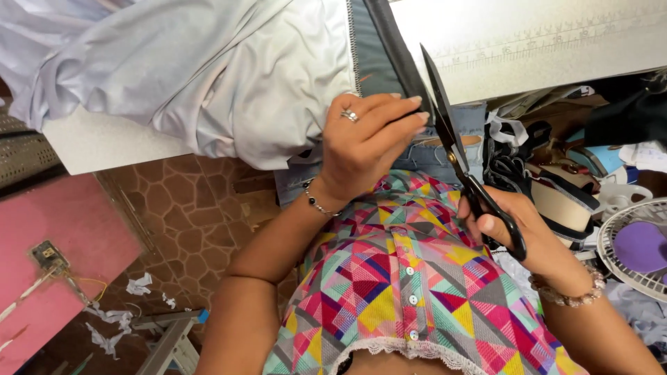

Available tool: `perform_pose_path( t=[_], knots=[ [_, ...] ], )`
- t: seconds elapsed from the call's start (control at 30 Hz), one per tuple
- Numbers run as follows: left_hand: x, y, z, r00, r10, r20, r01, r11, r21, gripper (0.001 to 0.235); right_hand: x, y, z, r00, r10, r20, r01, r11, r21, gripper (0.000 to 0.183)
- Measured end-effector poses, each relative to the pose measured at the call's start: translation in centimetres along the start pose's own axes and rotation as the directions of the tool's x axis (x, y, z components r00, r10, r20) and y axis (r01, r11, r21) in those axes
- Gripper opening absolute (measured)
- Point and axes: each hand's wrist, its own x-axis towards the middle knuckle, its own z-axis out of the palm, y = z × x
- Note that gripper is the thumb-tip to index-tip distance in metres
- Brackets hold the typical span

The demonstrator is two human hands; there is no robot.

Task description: Trimming and cutting fabric pieces using large industrial scissors at a workbench.

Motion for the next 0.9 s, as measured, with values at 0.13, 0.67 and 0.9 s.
perform_pose_path(
  t=[0.13,0.67,0.9],
  knots=[
    [-0.5,-0.4,0.3,0.998,0.059,0.006,-0.060,0.995,0.086,0.009,1.0,-0.9,0.9,0.997,0.017,-0.079,-0.028,0.990,-0.142,0.057],
    [-0.1,-0.5,-0.1,1.000,0.023,0.016,-0.024,0.998,0.060,0.007,0.9,-0.8,0.8,0.976,0.072,-0.204,-0.125,0.957,-0.261,0.042],
    [-0.2,-0.5,0.0,1.000,0.024,0.015,-0.025,0.998,0.049,0.008,1.1,-1.2,1.4,0.974,0.078,-0.215,-0.132,0.959,-0.249,0.045]
  ],
)
